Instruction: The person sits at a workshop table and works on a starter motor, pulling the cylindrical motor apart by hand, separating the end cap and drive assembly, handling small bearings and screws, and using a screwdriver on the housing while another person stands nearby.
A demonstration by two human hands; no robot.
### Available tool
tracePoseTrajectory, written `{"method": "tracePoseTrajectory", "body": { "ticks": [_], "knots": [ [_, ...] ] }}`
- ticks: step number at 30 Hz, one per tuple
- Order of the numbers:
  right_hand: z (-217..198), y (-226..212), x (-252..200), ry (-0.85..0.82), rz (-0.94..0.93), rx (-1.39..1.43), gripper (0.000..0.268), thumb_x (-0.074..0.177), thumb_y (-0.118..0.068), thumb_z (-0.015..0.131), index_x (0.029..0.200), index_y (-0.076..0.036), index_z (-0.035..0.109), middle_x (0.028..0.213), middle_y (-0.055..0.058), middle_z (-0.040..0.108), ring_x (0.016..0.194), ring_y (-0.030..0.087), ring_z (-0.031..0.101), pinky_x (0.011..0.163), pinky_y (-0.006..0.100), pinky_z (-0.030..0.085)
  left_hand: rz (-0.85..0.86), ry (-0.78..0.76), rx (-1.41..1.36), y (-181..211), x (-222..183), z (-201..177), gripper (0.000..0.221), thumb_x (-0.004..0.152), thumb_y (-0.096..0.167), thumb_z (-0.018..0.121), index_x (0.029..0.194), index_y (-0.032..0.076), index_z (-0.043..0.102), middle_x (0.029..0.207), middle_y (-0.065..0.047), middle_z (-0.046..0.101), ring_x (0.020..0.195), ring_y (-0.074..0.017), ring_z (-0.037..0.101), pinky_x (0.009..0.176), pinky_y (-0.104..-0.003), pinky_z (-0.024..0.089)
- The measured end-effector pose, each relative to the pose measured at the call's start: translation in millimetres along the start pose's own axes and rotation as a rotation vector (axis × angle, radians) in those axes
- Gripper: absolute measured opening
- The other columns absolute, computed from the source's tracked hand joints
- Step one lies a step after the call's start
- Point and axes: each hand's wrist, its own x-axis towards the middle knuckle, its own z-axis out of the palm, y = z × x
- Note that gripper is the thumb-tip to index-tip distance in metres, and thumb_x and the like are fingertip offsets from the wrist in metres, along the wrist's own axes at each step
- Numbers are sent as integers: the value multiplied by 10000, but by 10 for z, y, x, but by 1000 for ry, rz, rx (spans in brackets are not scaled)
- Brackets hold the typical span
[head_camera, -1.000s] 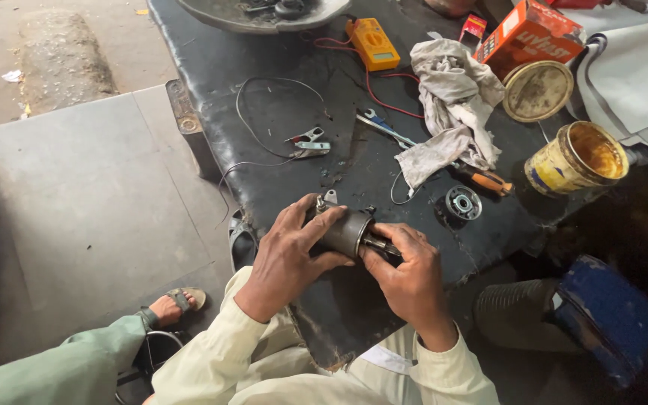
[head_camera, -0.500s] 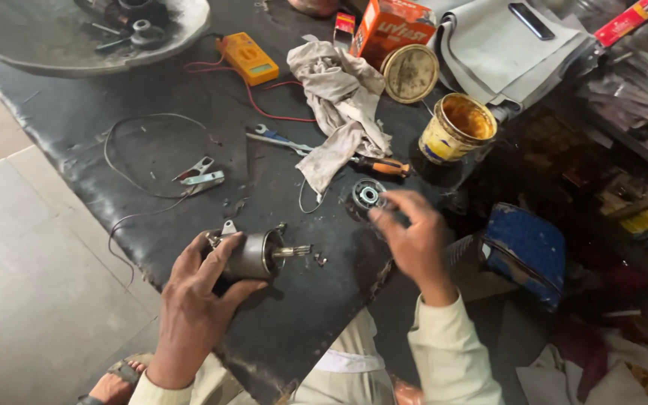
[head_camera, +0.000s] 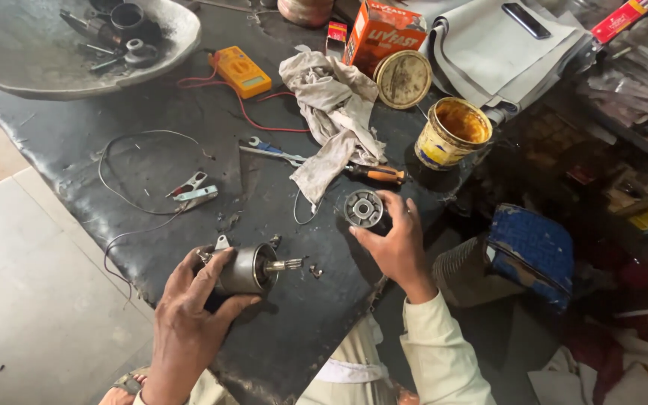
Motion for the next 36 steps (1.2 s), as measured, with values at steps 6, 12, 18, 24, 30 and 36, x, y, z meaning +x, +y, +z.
{"method": "tracePoseTrajectory", "body": {
  "ticks": [6, 12, 18, 24, 30, 36],
  "knots": [
    [-32, -202, -172, 63, 118, 393, 635, 781, -13, 841, 1333, 19, 529, 1186, 154, 700, 1096, 253, 699, 983, 356, 536, 39, 14, -4, -33, -27, 26, 698, 630, 279, 898, 1271, 105, 682, 1308, -208, 630, 1107, -382, 657, 865, -442, 558],
    [-2, -334, -189, 69, 162, 409, 627, 761, -64, 855, 1311, 12, 562, 1153, 140, 711, 1046, 241, 713, 945, 339, 552, 2, 7, 25, 8, -15, 9, 705, 623, 289, 906, 1272, 127, 685, 1329, -232, 612, 1080, -386, 663, 816, -437, 568],
    [-44, -374, -170, 81, 111, 276, 632, 755, -123, 874, 1302, -3, 582, 1147, 149, 710, 1031, 281, 711, 931, 363, 545, -6, -5, 32, 27, -2, 5, 703, 634, 312, 899, 1283, 150, 684, 1343, -259, 595, 1068, -397, 666, 799, -439, 568],
    [-7, -178, -161, -47, 85, 36, 630, 736, -224, 875, 1274, -26, 615, 1155, 151, 731, 1113, 342, 663, 1142, 598, 294, 72, -25, 82, 133, 33, -4, 688, 642, 321, 888, 1283, 168, 691, 1341, -249, 580, 1091, -405, 643, 839, -458, 556],
    [-42, -64, -188, -96, 119, 85, 694, 792, -260, 847, 1364, 11, 563, 1261, 196, 676, 1184, 383, 622, 1132, 608, 281, 113, -110, 110, 172, 101, 35, 655, 671, 308, 870, 1286, 173, 688, 1350, -247, 562, 1158, -421, 584, 907, -473, 519],
    [-35, 42, -215, -87, -14, 46, 418, 831, -269, 802, 1171, -58, 680, 1265, 171, 690, 1201, 359, 634, 1087, 503, 412, 145, -84, 120, 188, 99, 9, 650, 709, 309, 865, 1309, 147, 676, 1345, -275, 542, 1179, -449, 557, 947, -488, 492]
  ]
}}
